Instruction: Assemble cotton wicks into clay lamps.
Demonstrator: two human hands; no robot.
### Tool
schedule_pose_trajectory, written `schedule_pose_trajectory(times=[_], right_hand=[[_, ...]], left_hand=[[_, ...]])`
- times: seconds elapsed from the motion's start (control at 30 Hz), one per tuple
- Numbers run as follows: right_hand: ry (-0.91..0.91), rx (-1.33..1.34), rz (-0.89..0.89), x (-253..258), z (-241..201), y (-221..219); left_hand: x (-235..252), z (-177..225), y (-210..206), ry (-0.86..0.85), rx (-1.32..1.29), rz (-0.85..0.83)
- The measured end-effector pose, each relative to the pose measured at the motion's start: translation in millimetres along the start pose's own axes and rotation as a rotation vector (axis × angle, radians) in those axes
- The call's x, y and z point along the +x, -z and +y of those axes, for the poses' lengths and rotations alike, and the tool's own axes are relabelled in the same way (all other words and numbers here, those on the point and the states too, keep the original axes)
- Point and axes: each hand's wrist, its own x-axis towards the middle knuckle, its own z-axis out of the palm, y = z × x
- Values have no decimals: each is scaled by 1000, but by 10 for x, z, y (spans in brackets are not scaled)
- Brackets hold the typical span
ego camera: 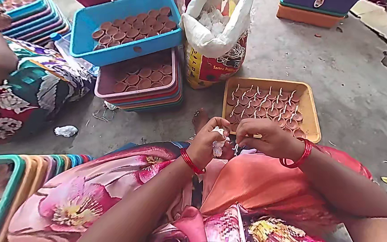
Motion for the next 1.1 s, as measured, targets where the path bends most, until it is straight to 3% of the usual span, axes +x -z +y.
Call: schedule_pose_trajectory(times=[0.4,0.67,1.0,1.1], right_hand=[[-4,-138,176,-1,32,-78],[126,-341,299,1,58,-147],[175,-427,218,13,75,-136],[138,-368,201,9,93,-89]], left_hand=[[-18,2,-34,-76,64,41],[-28,21,-73,20,-43,77],[-35,35,-89,45,-14,71],[-15,37,-29,36,113,30]])
